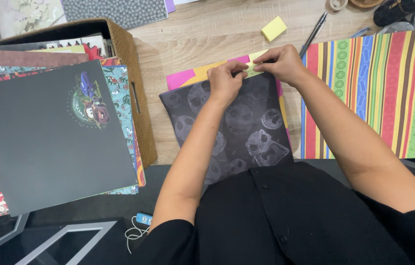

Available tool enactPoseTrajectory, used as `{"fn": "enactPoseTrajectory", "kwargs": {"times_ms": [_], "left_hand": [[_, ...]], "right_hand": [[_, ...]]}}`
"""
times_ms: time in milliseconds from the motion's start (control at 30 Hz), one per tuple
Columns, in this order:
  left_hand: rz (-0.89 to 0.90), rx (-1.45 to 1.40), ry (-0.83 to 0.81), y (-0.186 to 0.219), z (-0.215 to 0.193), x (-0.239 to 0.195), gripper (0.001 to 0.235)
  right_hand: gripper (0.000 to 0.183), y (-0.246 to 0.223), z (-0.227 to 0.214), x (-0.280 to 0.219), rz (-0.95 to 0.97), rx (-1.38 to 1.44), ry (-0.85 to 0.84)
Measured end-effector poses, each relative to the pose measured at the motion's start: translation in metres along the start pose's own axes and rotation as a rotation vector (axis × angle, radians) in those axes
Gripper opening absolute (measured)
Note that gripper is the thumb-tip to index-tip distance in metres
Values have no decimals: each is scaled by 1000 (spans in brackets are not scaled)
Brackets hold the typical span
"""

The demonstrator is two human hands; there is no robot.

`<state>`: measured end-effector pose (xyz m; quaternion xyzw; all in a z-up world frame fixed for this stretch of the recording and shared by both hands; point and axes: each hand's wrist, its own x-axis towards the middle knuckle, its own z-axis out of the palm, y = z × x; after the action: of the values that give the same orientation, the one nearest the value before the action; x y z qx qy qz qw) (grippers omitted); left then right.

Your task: Sorting, labeling, and organizing various patterned craft papers using sticky notes and a marker.

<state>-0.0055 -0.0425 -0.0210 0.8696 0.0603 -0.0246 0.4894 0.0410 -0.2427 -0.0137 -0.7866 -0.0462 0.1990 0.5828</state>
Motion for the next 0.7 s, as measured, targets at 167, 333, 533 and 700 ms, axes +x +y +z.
{"fn": "enactPoseTrajectory", "kwargs": {"times_ms": [167,333,533,700], "left_hand": [[-6,53,-7,4,0,-2,21],[30,135,-36,4,2,2,21],[21,223,-114,13,3,5,11],[1,258,-164,25,1,5,8]], "right_hand": [[17,-11,-3,2,70,-172,-15],[9,-27,-4,0,157,-328,-45],[6,-39,-5,1,166,-448,-122],[5,-51,-9,-5,132,-536,-217]]}}
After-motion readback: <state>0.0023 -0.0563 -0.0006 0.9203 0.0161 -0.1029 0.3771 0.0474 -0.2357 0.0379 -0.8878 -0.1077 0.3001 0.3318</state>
